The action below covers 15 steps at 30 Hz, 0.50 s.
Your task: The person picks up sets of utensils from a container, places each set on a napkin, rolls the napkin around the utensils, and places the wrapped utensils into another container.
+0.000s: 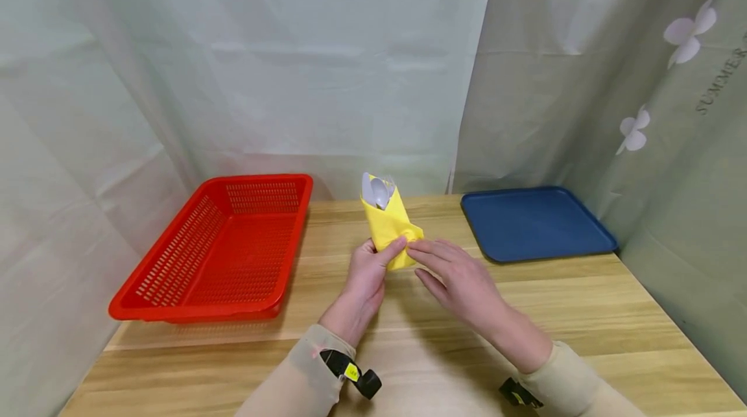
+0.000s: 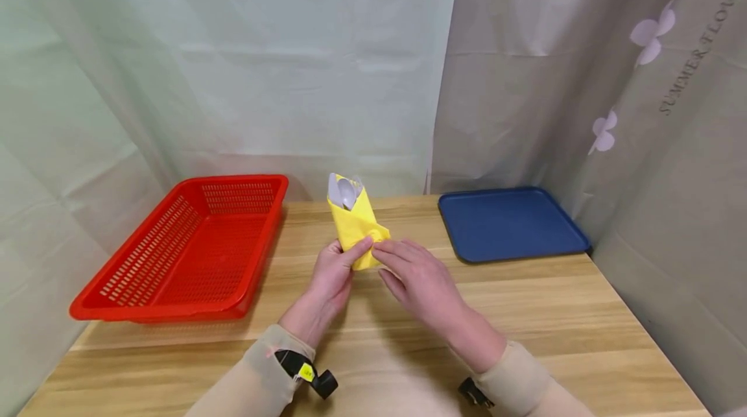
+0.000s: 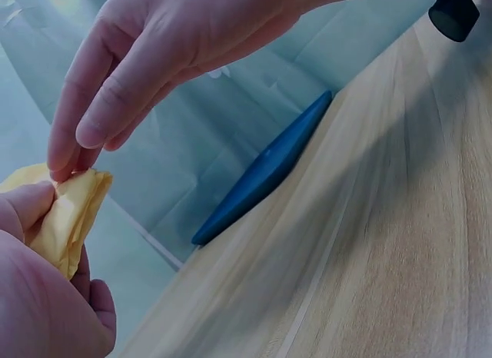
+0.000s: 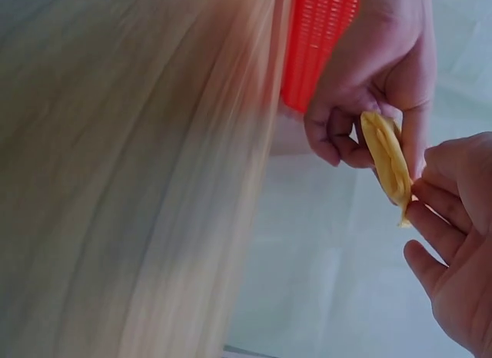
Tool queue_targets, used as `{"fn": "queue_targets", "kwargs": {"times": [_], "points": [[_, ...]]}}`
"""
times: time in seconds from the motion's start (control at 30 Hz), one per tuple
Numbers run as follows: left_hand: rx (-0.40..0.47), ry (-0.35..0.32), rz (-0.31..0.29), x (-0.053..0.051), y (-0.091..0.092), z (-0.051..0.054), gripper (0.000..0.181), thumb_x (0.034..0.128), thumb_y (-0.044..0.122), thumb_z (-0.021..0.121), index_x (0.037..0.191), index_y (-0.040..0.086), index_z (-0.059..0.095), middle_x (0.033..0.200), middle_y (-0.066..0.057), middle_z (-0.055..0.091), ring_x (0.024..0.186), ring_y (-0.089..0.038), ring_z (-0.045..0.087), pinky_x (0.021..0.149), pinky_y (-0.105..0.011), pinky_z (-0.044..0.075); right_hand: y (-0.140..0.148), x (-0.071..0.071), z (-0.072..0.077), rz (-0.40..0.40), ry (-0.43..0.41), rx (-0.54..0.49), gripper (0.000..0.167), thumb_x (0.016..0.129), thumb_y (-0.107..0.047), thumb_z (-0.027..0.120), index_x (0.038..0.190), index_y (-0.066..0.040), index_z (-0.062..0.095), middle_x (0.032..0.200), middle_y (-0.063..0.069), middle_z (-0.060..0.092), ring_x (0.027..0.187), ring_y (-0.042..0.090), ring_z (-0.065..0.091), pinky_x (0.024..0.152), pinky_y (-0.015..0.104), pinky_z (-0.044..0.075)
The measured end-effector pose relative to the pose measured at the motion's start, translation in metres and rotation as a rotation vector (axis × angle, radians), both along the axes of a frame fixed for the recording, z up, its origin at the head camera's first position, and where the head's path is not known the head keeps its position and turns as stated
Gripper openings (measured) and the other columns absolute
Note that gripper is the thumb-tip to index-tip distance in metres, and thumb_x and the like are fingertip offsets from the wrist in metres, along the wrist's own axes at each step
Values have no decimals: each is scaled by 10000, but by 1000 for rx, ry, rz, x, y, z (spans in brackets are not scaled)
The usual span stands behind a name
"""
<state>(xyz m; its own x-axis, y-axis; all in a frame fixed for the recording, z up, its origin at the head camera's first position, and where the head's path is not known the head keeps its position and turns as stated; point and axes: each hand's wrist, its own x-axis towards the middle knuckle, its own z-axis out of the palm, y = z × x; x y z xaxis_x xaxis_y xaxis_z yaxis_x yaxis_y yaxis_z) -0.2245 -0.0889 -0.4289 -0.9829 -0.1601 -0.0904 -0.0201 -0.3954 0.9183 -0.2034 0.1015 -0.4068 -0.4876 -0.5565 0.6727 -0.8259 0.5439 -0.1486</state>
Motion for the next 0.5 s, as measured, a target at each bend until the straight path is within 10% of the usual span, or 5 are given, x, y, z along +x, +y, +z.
{"fn": "queue_targets", "kwargs": {"times": [0.5], "points": [[-35, 34, 33, 4, -2, 5, 353, 946, 132, 895, 1239, -29, 784, 1127, -55, 799, 1042, -166, 682, 947, -299, 537, -14, 3, 5, -198, -157, -81, 464, 988, -173, 860, 1420, -54, 736, 1408, 104, 730, 1234, 292, 741, 957, 475, 628]]}}
